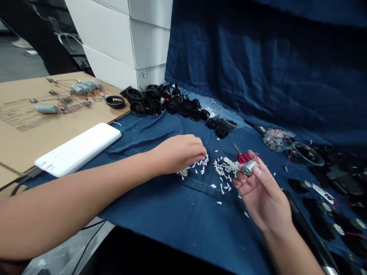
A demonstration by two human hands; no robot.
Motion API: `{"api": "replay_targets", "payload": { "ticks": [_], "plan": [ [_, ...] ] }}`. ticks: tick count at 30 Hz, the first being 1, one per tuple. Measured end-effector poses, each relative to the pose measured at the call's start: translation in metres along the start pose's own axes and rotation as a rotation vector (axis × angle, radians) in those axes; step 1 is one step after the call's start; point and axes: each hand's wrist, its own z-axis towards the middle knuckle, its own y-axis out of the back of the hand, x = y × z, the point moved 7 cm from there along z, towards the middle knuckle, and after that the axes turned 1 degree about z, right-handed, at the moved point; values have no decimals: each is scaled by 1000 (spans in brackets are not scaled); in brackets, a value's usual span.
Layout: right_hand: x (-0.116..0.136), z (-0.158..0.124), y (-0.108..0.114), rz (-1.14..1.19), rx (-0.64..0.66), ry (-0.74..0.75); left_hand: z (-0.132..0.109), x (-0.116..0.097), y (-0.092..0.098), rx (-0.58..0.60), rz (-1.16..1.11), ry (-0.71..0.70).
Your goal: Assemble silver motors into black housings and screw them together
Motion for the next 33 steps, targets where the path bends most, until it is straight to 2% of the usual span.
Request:
{"api": "replay_targets", "payload": {
  "ticks": [5, 7, 10, 16, 21, 27, 33],
  "plan": [
    [-11, -6, 16, -237, 118, -169, -2, -47, -10, -14, -139, -177],
    [-20, -8, 23, -271, 120, -198, -4, -58, -11, -15, -165, -223],
    [-25, -13, 29, -294, 91, -195, -8, -68, -17, 48, -148, -286],
    [-14, -23, 24, -213, 199, -246, -10, -63, -31, 170, -35, -247],
    [-23, -33, 21, -272, 343, -353, -12, -60, -39, 226, 16, -235],
    [-28, -38, 28, -332, 313, -335, -13, -66, -37, 143, 126, -243],
    [-22, -38, 33, -365, 289, -274, -8, -67, -32, 107, 11, -207]
  ]
}}
